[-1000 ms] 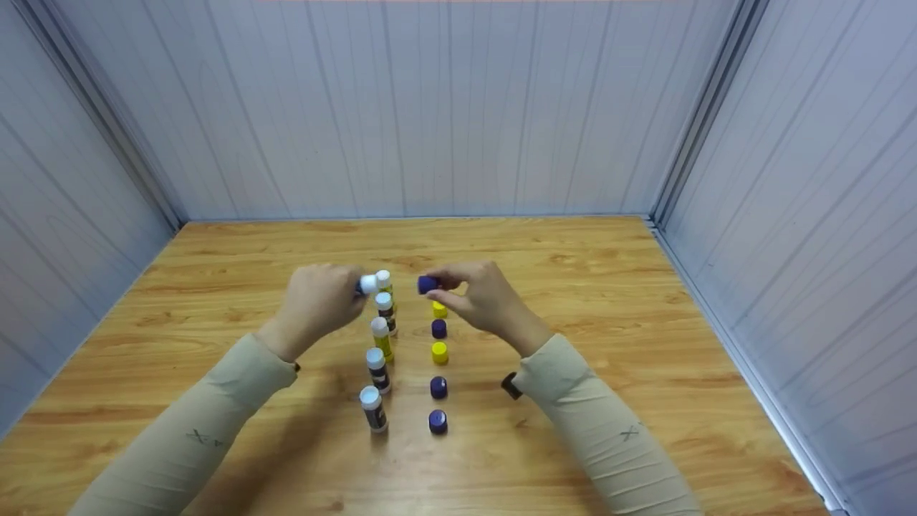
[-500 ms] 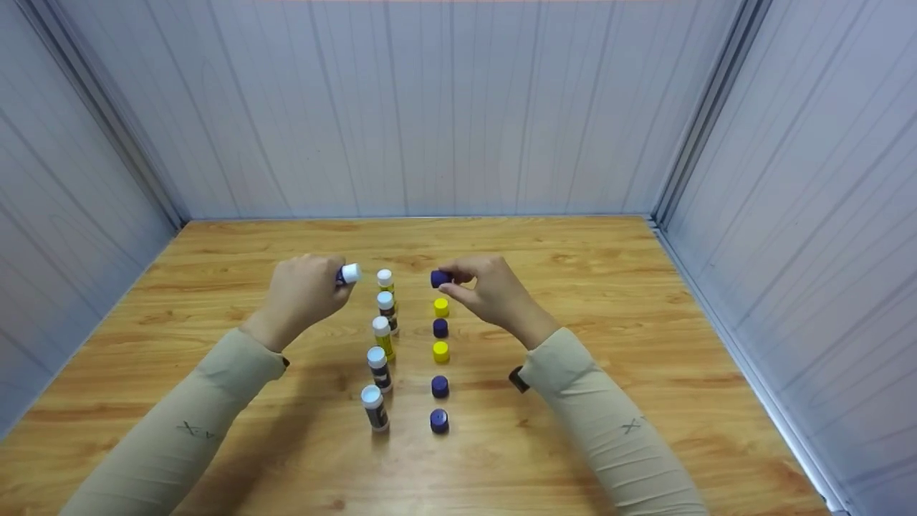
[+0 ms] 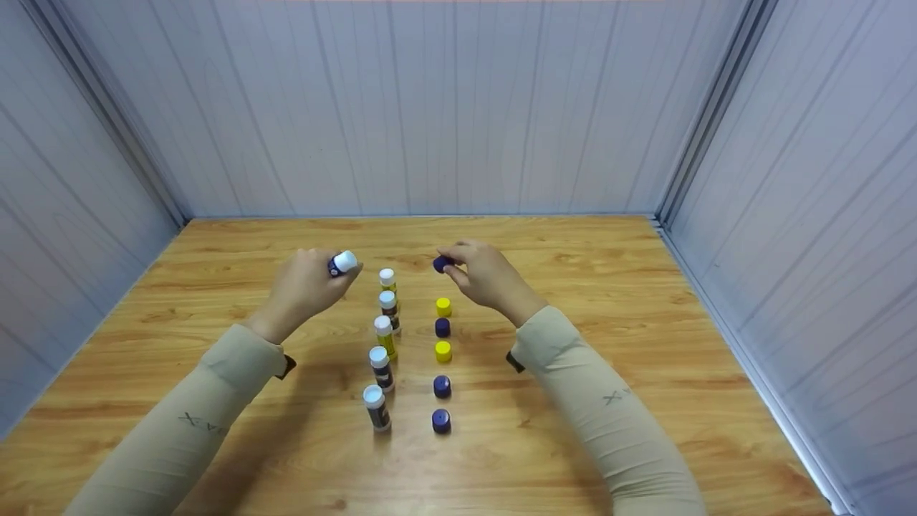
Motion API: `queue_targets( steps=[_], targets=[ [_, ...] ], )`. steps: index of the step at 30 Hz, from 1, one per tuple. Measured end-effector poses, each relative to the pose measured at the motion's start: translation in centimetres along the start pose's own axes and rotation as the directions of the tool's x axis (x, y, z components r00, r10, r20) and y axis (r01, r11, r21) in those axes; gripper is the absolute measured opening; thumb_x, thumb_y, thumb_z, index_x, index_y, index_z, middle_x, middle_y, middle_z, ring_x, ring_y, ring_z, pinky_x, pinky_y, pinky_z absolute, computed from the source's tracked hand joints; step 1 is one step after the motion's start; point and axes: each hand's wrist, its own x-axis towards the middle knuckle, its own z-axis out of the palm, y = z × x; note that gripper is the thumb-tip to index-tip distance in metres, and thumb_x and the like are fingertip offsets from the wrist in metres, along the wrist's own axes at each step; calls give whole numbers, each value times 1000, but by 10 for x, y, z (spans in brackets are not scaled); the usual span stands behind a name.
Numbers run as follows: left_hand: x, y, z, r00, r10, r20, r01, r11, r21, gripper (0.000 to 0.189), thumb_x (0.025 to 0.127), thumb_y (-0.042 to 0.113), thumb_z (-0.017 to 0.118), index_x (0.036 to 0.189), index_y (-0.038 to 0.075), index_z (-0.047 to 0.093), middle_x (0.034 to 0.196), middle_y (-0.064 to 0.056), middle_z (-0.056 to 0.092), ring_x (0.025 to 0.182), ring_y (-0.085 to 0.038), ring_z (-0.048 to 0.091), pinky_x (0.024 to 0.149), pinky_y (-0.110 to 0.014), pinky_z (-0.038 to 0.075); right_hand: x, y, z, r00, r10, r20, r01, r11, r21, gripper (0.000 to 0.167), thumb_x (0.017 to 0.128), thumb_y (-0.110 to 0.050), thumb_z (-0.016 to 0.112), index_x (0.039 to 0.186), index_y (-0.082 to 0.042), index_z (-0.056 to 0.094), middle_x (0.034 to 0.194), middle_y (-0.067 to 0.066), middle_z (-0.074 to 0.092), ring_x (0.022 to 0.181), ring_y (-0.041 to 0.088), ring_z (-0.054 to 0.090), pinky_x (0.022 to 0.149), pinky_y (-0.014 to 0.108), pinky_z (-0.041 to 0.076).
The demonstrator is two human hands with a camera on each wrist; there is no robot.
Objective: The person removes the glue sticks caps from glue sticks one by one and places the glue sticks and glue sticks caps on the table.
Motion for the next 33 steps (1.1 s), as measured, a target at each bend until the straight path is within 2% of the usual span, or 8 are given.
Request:
queue_targets(
  steps=[6,10,15,18,26,33],
  targets=[
    [2,-3,2,997,-70,17,72,989,-126,50,109,31,62,66,19,40,58,5,35,53,-11,32,51,-29,29,13,7,6,995,51,82,-44,996,-82,37,108,-1,63,144,5,65,129,24,72,116,40,74,100,53,62],
    [2,-3,5,993,-119,25,121,965,-234,49,108,32,66,66,18,42,58,5,36,52,-11,33,51,-29,29,22,11,11,980,138,142,-122,986,-117,39,108,-4,65,146,5,63,133,24,72,120,39,73,105,52,60],
    [3,-4,8,989,-143,24,143,932,-334,49,107,29,68,66,17,43,58,5,35,53,-11,32,52,-29,30,33,18,21,956,225,190,-197,968,-155,33,107,-7,68,138,5,67,130,24,73,119,39,72,106,53,59],
    [4,-4,9,986,-163,45,167,902,-398,49,107,29,69,66,18,44,59,5,34,53,-12,31,53,-29,30,36,24,27,950,237,202,-207,965,-162,28,106,-6,69,131,5,72,126,22,76,117,38,73,104,52,60],
    [6,-12,12,976,-200,89,214,788,-577,39,107,28,68,75,15,48,64,4,37,57,-13,33,56,-29,32,37,38,44,956,195,218,-165,975,-148,19,105,-3,70,121,3,79,116,19,80,108,36,76,98,50,62],
    [7,-19,16,973,-197,120,228,736,-637,25,109,31,59,93,13,52,73,2,41,63,-13,37,60,-29,35,38,51,59,956,189,223,-157,975,-157,20,103,-1,69,119,4,80,111,20,81,103,35,77,94,49,63]
  ],
)
